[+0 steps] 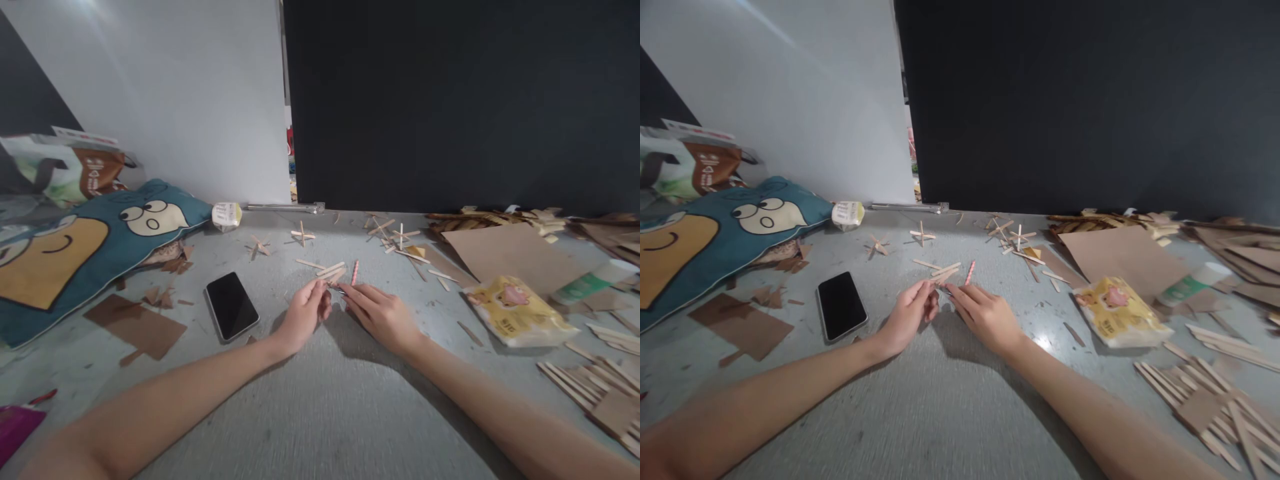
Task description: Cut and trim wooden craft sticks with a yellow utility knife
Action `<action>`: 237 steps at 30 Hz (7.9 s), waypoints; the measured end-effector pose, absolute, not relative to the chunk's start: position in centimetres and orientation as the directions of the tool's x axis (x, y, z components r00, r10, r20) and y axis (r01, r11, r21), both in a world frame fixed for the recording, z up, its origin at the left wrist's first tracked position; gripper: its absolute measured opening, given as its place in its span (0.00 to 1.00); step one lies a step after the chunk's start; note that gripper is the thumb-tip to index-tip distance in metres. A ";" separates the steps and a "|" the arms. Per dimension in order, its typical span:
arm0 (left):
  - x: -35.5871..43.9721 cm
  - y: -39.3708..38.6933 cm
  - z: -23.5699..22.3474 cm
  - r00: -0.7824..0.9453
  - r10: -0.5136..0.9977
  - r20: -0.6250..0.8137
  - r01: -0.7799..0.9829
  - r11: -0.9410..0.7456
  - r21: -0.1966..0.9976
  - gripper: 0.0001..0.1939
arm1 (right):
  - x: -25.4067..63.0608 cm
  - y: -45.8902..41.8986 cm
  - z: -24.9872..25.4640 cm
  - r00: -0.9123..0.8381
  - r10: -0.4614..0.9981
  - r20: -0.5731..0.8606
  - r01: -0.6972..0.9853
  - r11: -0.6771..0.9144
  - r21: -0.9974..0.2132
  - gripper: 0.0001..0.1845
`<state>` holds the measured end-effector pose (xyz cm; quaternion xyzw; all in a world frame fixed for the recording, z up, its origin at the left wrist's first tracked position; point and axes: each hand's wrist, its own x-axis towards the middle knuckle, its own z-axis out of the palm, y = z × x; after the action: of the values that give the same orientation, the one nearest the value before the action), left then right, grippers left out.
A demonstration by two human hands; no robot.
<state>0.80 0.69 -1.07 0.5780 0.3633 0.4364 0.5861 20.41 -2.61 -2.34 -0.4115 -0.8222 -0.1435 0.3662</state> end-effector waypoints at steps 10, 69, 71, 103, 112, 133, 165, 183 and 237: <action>0.7 1.0 -0.9 0.362 0.929 0.080 -0.310 0.039 0.950 0.23 | 20.5 -2.6 -2.4 -0.346 0.576 0.741 0.785 0.610 -0.107 0.19; 0.5 0.3 -0.7 0.619 0.774 0.134 -0.140 -0.059 0.988 0.24 | 21.9 -1.7 -1.9 -0.368 0.460 0.808 0.482 0.838 -0.257 0.22; 0.4 0.4 -0.8 0.633 0.763 0.131 -0.140 -0.054 0.989 0.24 | 21.9 -1.7 -1.8 -0.371 0.452 0.811 0.475 0.843 -0.252 0.22; 0.2 0.3 -0.5 0.701 0.706 0.098 -0.150 0.011 0.989 0.23 | 21.5 -1.4 -1.8 -0.343 0.473 0.812 0.393 0.857 -0.333 0.19; 0.2 0.2 -0.9 0.670 0.726 0.153 -0.115 -0.102 0.988 0.23 | 21.5 -1.3 -2.1 -0.351 0.465 0.813 0.386 0.863 -0.327 0.18; 0.4 0.1 -0.8 0.644 0.757 0.111 -0.114 -0.049 0.992 0.25 | 21.8 -1.1 -2.2 -0.356 0.463 0.812 0.445 0.848 -0.288 0.26; 0.0 0.0 -0.9 0.623 0.759 0.191 0.026 -0.264 0.964 0.26 | 21.6 -1.2 -2.2 -0.391 0.494 0.777 0.459 0.836 -0.301 0.19; 0.4 -0.6 -0.3 0.594 0.788 0.159 -0.010 -0.190 0.982 0.24 | 21.6 -1.3 -2.0 -0.335 0.527 0.781 0.468 0.812 -0.348 0.20; 0.5 -1.2 -0.4 0.449 0.861 0.241 -0.105 -0.217 0.971 0.25 | 20.5 -2.7 -2.3 -0.176 0.666 0.725 0.519 0.689 -0.507 0.08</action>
<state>0.45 -1.23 -0.41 0.6467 0.2923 0.4360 0.5533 20.54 -2.72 -2.34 -0.3879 -0.7634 0.0719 0.5115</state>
